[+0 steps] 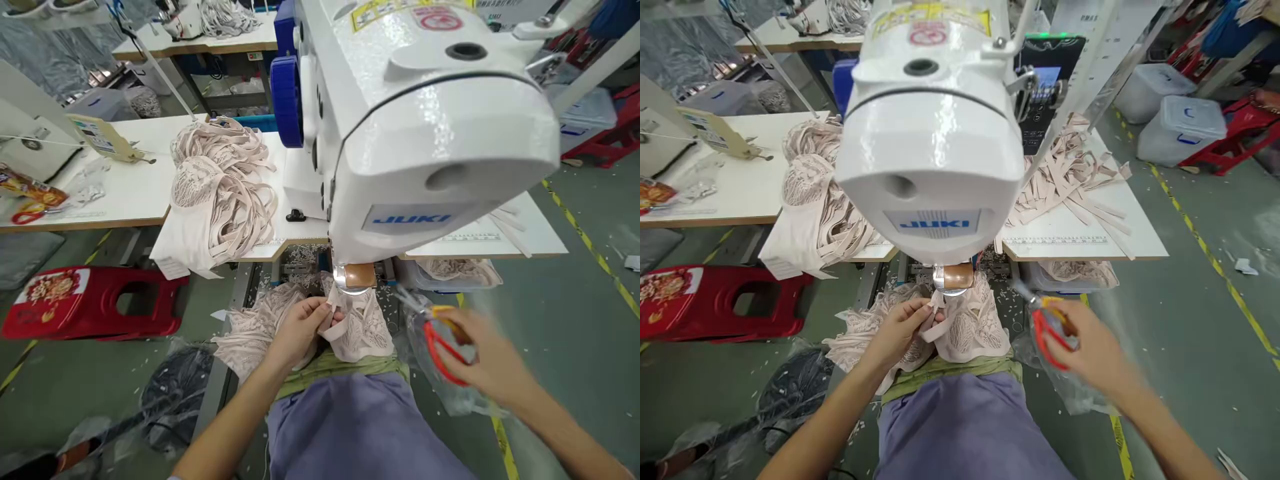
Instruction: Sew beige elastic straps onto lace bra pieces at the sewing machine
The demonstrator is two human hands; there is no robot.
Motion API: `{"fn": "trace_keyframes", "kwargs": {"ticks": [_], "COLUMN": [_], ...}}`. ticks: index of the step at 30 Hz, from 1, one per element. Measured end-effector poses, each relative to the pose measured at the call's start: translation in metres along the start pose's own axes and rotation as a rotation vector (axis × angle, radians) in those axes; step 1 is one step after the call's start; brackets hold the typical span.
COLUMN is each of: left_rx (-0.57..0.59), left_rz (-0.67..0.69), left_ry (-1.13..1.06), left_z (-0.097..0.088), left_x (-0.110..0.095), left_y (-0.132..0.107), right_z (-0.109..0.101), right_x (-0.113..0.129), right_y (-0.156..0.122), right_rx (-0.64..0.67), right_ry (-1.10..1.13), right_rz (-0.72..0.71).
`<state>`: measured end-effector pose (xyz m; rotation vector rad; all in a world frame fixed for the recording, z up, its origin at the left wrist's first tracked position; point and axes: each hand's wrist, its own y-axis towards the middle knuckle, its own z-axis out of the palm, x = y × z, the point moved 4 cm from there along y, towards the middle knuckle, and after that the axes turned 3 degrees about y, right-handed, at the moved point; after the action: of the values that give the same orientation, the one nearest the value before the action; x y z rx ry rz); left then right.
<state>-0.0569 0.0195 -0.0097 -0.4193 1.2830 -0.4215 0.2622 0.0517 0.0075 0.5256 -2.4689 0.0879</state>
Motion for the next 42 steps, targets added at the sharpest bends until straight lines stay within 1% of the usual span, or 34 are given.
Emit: {"fn": "trace_keyframes", "kwargs": {"ticks": [2, 3, 5, 7, 9, 13, 17, 19, 22, 24, 27, 31, 36, 42], "left_rx": [0.011, 0.015, 0.026, 0.039, 0.05, 0.045, 0.035, 0.047, 0.047, 0.033, 0.022, 0.032, 0.012, -0.023], "left_rz": [-0.01, -0.004, 0.02, 0.051, 0.083, 0.13, 0.15, 0.141, 0.142, 0.16, 0.177, 0.169, 0.161, 0.161], "left_ry": [-0.003, 0.0, 0.018, 0.055, 0.111, 0.232, 0.28, 0.257, 0.21, 0.2, 0.189, 0.226, 0.309, 0.326], "left_z": [0.003, 0.004, 0.007, 0.01, 0.012, 0.012, 0.009, 0.008, 0.006, 0.005, 0.004, 0.003, 0.001, -0.003], "left_x": [-0.004, -0.006, -0.01, -0.013, -0.015, -0.016, -0.016, -0.014, -0.013, -0.013, -0.013, -0.014, -0.018, -0.017], "left_y": [-0.001, -0.001, -0.003, -0.006, -0.009, -0.012, -0.011, -0.01, -0.01, -0.009, -0.008, -0.007, -0.008, -0.007], "right_z": [0.031, 0.043, 0.058, 0.065, 0.066, 0.062, 0.056, 0.052, 0.049, 0.052, 0.06, 0.068, 0.068, 0.065], "right_x": [0.019, 0.03, 0.051, 0.069, 0.083, 0.1, 0.104, 0.101, 0.093, 0.088, 0.085, 0.092, 0.103, 0.099], "right_y": [-0.02, -0.023, -0.019, -0.007, 0.007, 0.027, 0.033, 0.03, 0.022, 0.016, 0.012, 0.02, 0.035, 0.039], "right_rx": [0.107, 0.113, 0.065, 0.018, -0.005, -0.013, 0.05, 0.086, 0.074, 0.061, 0.09, 0.114, 0.143, 0.222], "right_ry": [-0.004, -0.006, -0.002, 0.012, 0.025, 0.034, 0.07, 0.123, 0.202, 0.248, 0.281, 0.277, 0.271, 0.297], "right_rz": [-0.054, -0.089, -0.162, -0.224, -0.273, -0.344, -0.36, -0.321, -0.236, -0.198, -0.164, -0.165, -0.159, -0.072]}}
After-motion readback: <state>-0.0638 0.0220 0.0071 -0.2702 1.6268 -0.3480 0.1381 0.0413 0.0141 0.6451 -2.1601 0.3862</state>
